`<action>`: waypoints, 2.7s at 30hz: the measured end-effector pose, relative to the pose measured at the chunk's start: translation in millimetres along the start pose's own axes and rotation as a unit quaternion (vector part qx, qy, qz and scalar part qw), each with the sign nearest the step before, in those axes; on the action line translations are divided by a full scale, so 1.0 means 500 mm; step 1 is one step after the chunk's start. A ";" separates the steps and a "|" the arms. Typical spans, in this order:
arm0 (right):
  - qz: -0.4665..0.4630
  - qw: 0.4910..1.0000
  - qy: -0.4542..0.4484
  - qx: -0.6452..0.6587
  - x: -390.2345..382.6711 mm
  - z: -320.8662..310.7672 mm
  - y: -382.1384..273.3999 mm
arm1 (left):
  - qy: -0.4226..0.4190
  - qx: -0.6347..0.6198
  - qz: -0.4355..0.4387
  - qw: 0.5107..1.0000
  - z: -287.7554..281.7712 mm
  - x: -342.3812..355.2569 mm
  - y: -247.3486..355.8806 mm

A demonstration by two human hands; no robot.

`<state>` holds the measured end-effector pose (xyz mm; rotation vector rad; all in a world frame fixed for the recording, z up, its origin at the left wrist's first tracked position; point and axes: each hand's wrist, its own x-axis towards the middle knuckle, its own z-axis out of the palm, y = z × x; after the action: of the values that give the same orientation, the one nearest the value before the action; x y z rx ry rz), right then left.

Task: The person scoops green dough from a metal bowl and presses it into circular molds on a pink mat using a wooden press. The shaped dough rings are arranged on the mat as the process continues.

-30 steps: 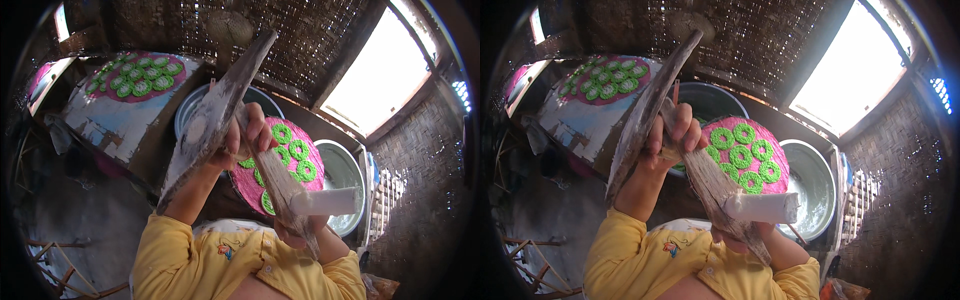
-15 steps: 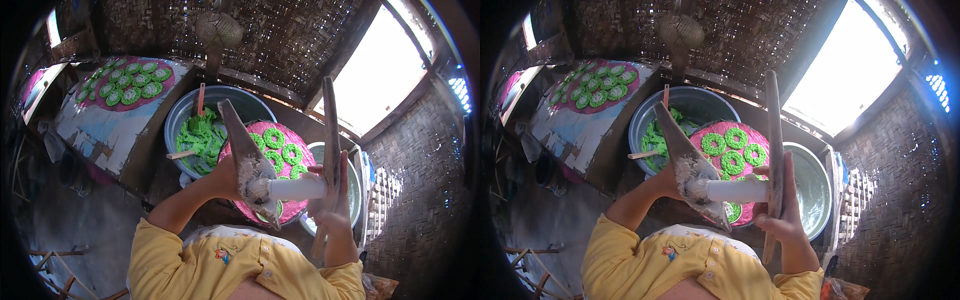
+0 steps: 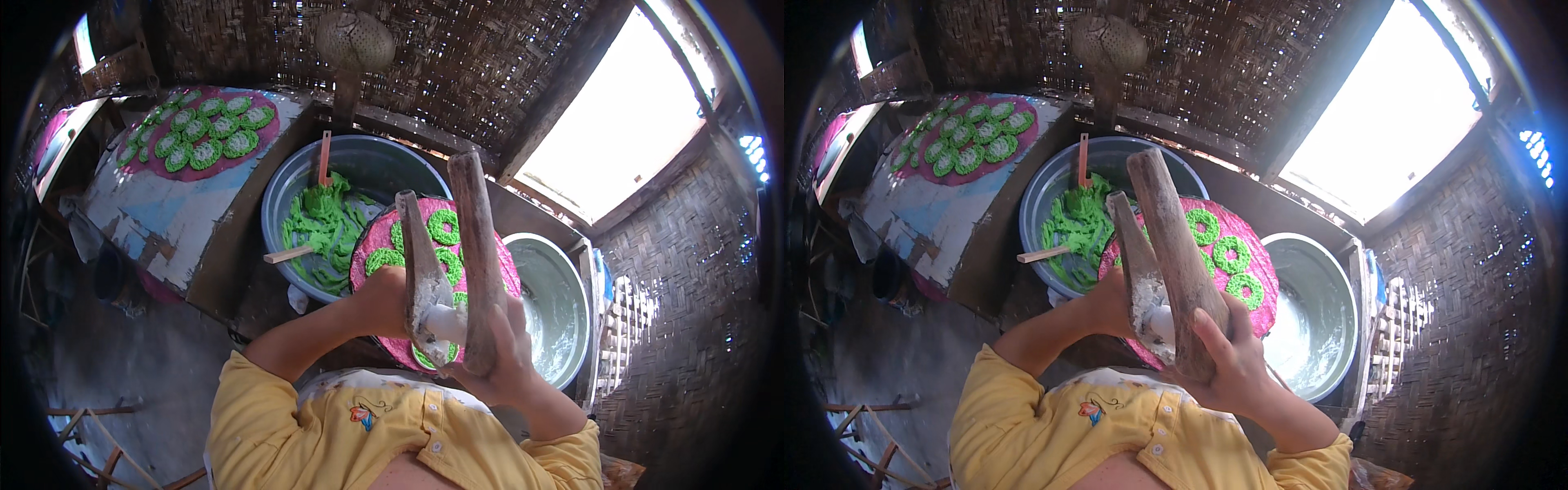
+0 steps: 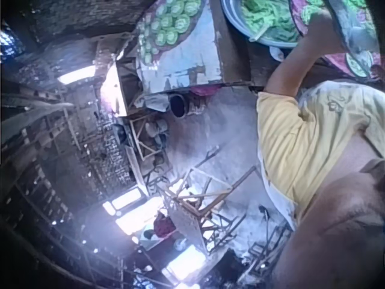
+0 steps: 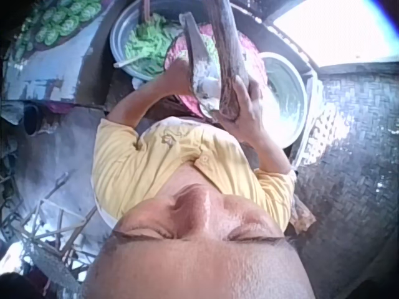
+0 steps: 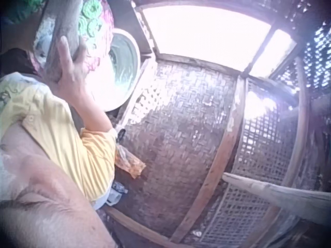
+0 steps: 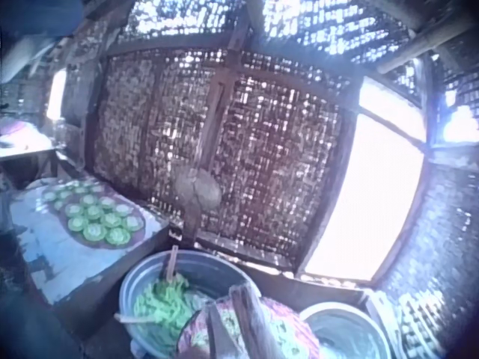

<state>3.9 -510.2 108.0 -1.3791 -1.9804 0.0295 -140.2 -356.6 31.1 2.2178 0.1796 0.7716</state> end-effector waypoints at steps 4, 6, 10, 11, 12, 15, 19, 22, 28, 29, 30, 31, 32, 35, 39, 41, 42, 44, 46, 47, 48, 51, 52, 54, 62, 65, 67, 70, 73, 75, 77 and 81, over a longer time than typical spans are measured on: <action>0.042 0.999 -0.022 0.013 -0.018 0.026 0.032 | 0.078 0.069 0.079 0.991 0.044 0.012 -0.036; 0.048 0.997 -0.050 0.038 -0.027 0.021 0.068 | 0.040 0.086 0.041 0.995 0.058 0.012 -0.058; 0.420 0.707 -0.066 0.565 -0.062 0.024 0.134 | 0.123 0.043 0.025 0.991 0.063 0.026 -0.080; 0.496 0.635 -0.103 0.583 -0.071 0.034 0.144 | 0.091 0.036 0.032 0.995 0.053 0.030 -0.079; 0.433 0.642 -0.131 0.619 -0.084 0.041 0.146 | 0.055 0.029 0.033 0.998 0.039 0.040 -0.076; 0.365 0.633 -0.135 0.669 -0.116 0.051 0.140 | -0.140 -0.328 -0.002 0.934 -0.033 0.075 -0.068; 0.341 0.616 -0.160 0.691 -0.118 0.037 0.158 | -0.095 -0.752 0.167 0.630 -0.093 0.188 -0.078; 0.372 0.594 -0.177 0.691 -0.101 0.023 0.196 | -0.097 -0.712 0.219 0.660 -0.054 0.220 -0.089; 0.452 0.605 -0.194 0.626 -0.076 0.029 0.264 | 0.019 -0.835 -0.033 0.549 0.003 0.251 -0.234; 0.459 0.606 -0.196 0.619 -0.074 0.037 0.274 | 0.018 -0.842 -0.007 0.540 0.013 0.250 -0.258; 0.469 0.605 -0.189 0.615 -0.073 0.045 0.283 | 0.036 -0.842 -0.017 0.538 0.022 0.248 -0.279; 0.478 0.611 -0.187 0.602 -0.075 0.050 0.287 | 0.070 -0.834 -0.056 0.545 0.032 0.245 -0.296; 0.490 0.615 -0.175 0.593 -0.078 0.055 0.293 | 0.063 -0.843 -0.024 0.533 0.040 0.241 -0.309; 0.510 0.626 -0.172 0.565 -0.087 0.054 0.308 | 0.091 -0.853 -0.020 0.514 0.048 0.223 -0.331; 0.517 0.636 -0.167 0.549 -0.097 0.068 0.339 | 0.103 -0.840 0.014 0.532 0.022 0.207 -0.344; 0.535 0.633 -0.172 0.532 -0.103 0.080 0.347 | 0.104 -0.837 0.024 0.537 0.015 0.197 -0.346; 0.544 0.633 -0.162 0.527 -0.105 0.084 0.348 | 0.106 -0.837 0.031 0.536 0.014 0.192 -0.347; 0.560 0.642 -0.150 0.502 -0.107 0.084 0.343 | 0.094 -0.844 0.032 0.526 0.025 0.183 -0.346; 0.563 0.655 -0.148 0.481 -0.103 0.076 0.332 | 0.096 -0.852 0.025 0.515 0.039 0.181 -0.348; 0.557 0.662 -0.156 0.477 -0.096 0.070 0.328 | 0.088 -0.849 0.024 0.520 0.041 0.182 -0.351; 0.541 0.670 -0.152 0.485 -0.088 0.064 0.324 | 0.095 -0.847 0.036 0.521 0.042 0.183 -0.354; 0.521 0.708 -0.135 0.458 -0.062 0.073 0.314 | 0.081 -0.844 0.051 0.528 0.020 0.193 -0.360; 0.514 0.712 -0.143 0.456 -0.053 0.078 0.312 | 0.070 -0.845 0.052 0.527 0.005 0.197 -0.360; 0.490 0.726 -0.160 0.456 -0.036 0.086 0.308 | 0.070 -0.828 0.053 0.555 -0.021 0.207 -0.352; 0.436 0.678 -0.218 0.549 0.022 0.121 0.338 | 0.101 -0.777 0.055 0.619 -0.111 0.224 -0.369; 0.449 0.666 -0.232 0.549 0.041 0.153 0.342 | 0.110 -0.780 0.054 0.614 -0.123 0.189 -0.398; 0.475 0.688 -0.206 0.509 0.053 0.172 0.337 | 0.143 -0.767 0.046 0.624 -0.137 0.173 -0.412; 0.477 0.685 -0.211 0.508 0.070 0.184 0.328 | 0.161 -0.765 0.049 0.622 -0.154 0.156 -0.421; 0.484 0.686 -0.220 0.497 0.075 0.179 0.327 | 0.146 -0.792 0.064 0.589 -0.151 0.146 -0.425; 0.484 0.700 -0.224 0.476 0.074 0.177 0.335 | 0.132 -0.810 0.061 0.568 -0.140 0.141 -0.429; 0.477 0.723 -0.228 0.445 0.072 0.179 0.350 | 0.139 -0.810 0.067 0.566 -0.136 0.139 -0.435; 0.451 0.741 -0.254 0.427 0.079 0.181 0.387 | 0.142 -0.765 0.080 0.623 -0.166 0.174 -0.438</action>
<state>103.2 -361.5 -15.3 -1.5637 -1.0999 1.6850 -94.4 -121.5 -39.8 0.4434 -0.4248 0.8295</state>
